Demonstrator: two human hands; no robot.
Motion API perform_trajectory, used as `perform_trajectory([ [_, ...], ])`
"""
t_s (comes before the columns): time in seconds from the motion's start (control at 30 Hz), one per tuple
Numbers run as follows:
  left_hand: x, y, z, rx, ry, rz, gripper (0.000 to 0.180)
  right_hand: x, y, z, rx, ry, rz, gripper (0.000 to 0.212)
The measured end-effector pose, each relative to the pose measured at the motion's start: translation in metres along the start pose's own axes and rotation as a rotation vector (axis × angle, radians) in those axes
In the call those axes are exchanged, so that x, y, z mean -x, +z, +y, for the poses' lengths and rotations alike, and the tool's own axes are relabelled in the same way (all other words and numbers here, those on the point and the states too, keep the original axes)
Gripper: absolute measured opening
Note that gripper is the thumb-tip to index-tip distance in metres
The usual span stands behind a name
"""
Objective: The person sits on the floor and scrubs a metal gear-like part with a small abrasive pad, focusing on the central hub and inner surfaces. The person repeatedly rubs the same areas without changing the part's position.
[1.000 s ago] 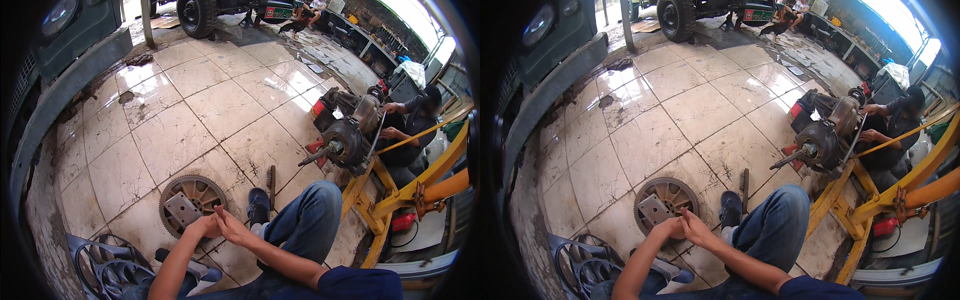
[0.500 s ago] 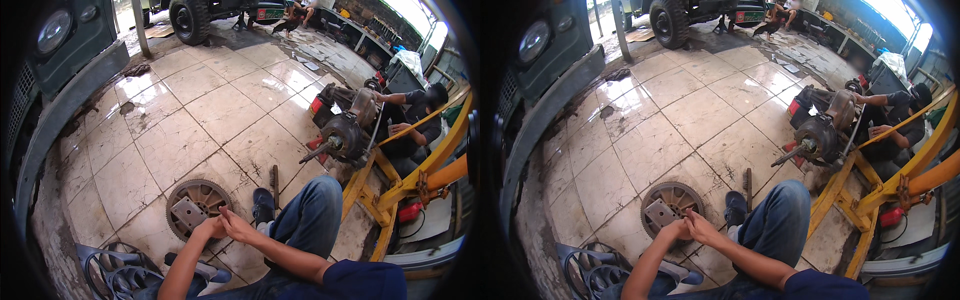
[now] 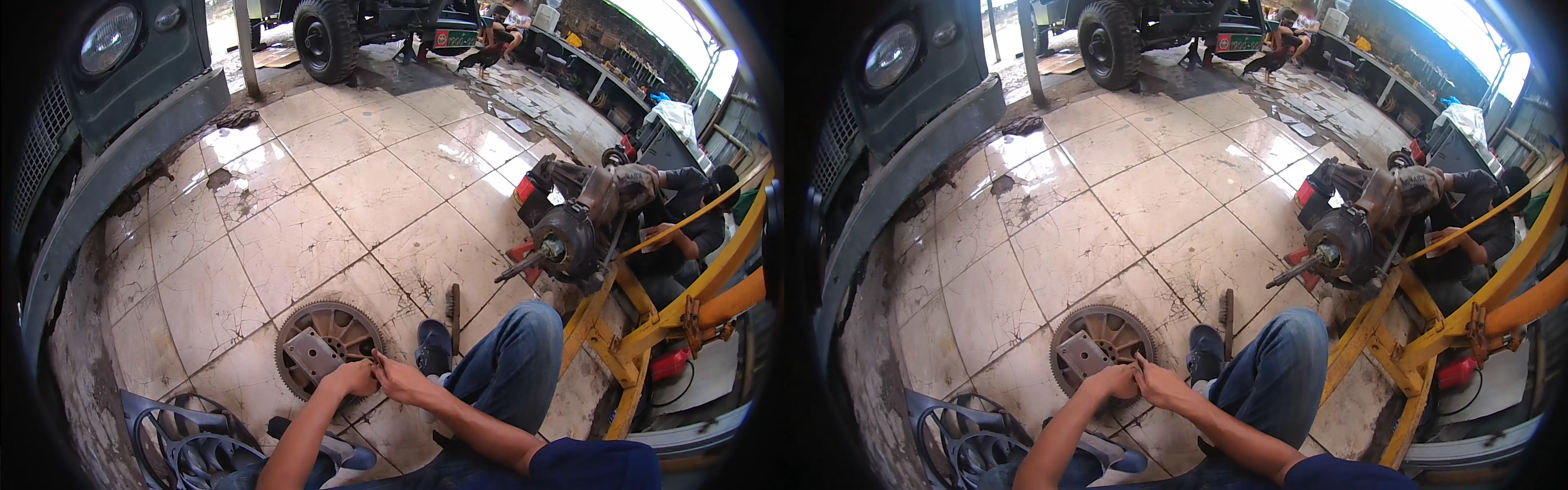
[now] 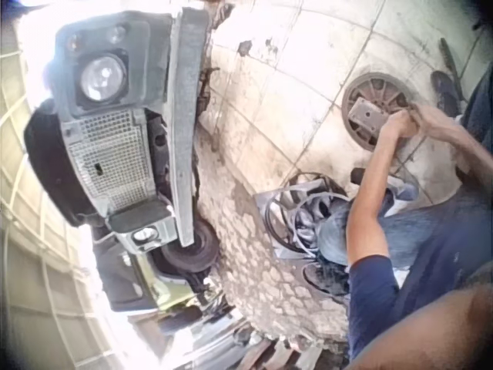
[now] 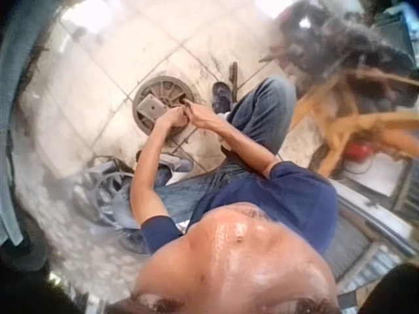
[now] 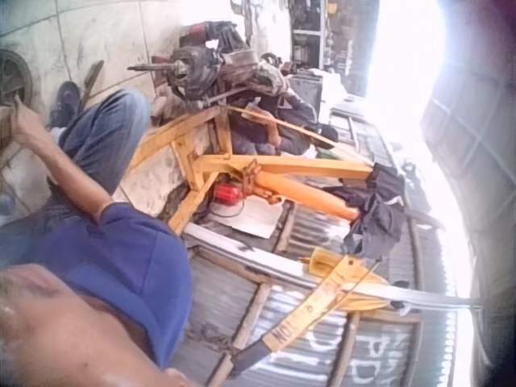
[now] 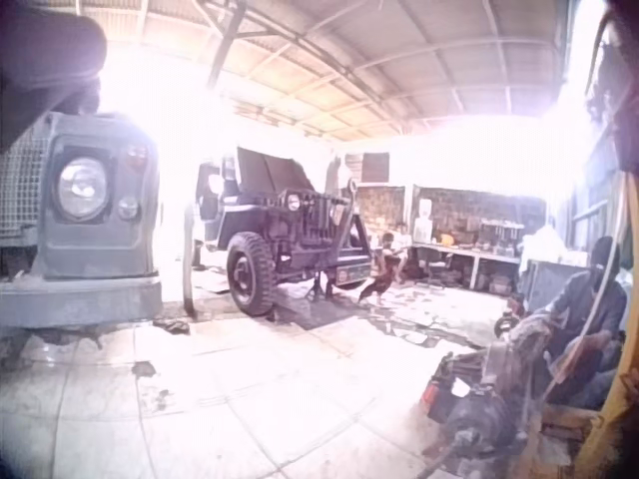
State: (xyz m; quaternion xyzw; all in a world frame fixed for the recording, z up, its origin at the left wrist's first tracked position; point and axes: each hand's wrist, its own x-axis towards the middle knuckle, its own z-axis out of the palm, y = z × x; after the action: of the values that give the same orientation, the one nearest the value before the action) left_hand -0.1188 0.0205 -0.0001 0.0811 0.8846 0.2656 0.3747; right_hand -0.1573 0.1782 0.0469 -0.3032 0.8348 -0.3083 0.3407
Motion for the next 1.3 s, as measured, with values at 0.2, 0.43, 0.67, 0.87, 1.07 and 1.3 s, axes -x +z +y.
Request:
perform_trajectory([
  [0.2, -0.006, 0.005, -0.003, -0.033, -0.006, 0.057, 0.041, -0.013, 0.009, 0.011, -0.144, -0.06, 0.033, 0.056],
  [0.43, -0.001, 0.005, 0.011, 0.095, -0.046, 0.243, 0.029, -0.012, -0.003, 0.007, -0.17, 0.109, -0.022, 0.048],
  [0.67, -0.018, 0.025, -0.023, -0.221, 0.22, 0.188, 0.031, -0.004, -0.007, -0.015, -0.146, -0.013, 0.015, 0.045],
  [0.87, -0.027, 0.02, -0.029, -0.303, 0.295, 0.025, 0.04, -0.007, 0.007, -0.004, -0.23, -0.108, 0.101, 0.043],
  [1.07, -0.028, 0.04, -0.05, -0.46, 0.517, 0.255, 0.025, -0.005, 0.008, -0.011, -0.202, -0.137, 0.058, 0.043],
  [1.3, -0.013, 0.015, -0.02, -0.357, 0.318, 0.179, 0.024, -0.005, 0.0, -0.007, -0.175, -0.091, 0.01, 0.043],
])
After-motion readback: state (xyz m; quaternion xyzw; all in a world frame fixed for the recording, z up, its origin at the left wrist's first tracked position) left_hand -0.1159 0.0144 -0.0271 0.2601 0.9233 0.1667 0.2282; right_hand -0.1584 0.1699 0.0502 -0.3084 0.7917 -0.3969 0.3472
